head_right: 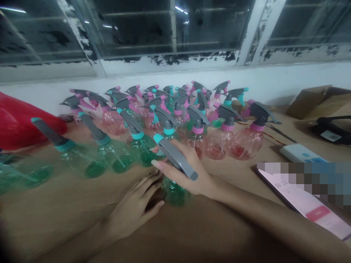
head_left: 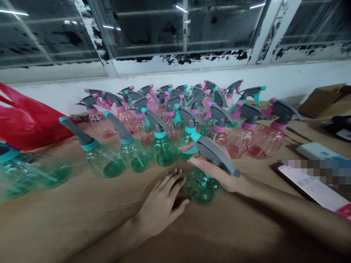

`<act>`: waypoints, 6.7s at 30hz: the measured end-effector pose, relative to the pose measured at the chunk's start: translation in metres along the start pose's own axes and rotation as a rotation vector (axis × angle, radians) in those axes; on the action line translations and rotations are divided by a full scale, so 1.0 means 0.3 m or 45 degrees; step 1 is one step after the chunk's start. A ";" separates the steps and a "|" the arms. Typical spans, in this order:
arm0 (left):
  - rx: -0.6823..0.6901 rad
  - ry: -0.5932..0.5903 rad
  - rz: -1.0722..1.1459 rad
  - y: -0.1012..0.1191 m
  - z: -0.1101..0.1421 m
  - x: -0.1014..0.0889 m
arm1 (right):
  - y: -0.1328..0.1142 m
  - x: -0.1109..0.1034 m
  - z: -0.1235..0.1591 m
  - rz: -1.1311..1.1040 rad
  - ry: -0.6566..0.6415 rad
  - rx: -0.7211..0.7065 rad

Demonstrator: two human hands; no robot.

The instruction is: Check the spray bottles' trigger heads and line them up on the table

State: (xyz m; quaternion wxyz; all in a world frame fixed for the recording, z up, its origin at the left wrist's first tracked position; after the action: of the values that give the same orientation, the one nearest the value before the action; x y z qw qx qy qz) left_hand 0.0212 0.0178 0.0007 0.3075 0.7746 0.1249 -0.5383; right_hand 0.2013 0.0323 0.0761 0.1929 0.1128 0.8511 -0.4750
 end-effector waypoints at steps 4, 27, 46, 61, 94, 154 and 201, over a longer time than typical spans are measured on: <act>-0.011 -0.003 -0.001 -0.001 0.000 0.000 | 0.000 0.001 0.001 -0.020 -0.003 -0.013; -0.012 -0.026 -0.014 0.000 -0.001 0.002 | -0.004 -0.006 -0.001 0.157 0.046 -0.062; 0.005 0.004 -0.004 0.004 -0.001 -0.001 | 0.017 0.002 0.010 0.049 0.001 -0.007; -0.003 0.007 -0.014 -0.001 0.002 0.004 | 0.022 0.009 0.009 -0.025 -0.003 -0.020; 0.008 -0.004 -0.002 0.001 -0.001 0.002 | 0.013 0.023 -0.007 -0.242 -0.189 0.014; -0.004 0.000 -0.002 -0.001 -0.002 0.002 | -0.020 0.010 0.010 0.031 -0.037 0.027; -0.007 -0.009 0.017 0.003 -0.003 -0.003 | -0.005 -0.002 0.006 0.082 -0.007 -0.013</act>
State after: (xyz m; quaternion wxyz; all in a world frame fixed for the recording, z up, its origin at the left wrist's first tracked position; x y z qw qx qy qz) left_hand 0.0221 0.0178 0.0020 0.3137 0.7727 0.1200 -0.5386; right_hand 0.2017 0.0299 0.0767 0.2110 0.1380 0.8490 -0.4643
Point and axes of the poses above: each hand's wrist, its own z-axis away from the middle knuckle, its own x-axis out of the palm, y = z × x, the point moved 3 cm from there along -z, towards the middle knuckle, and after that the axes turned 14 degrees about z, right-handed, at the moved point
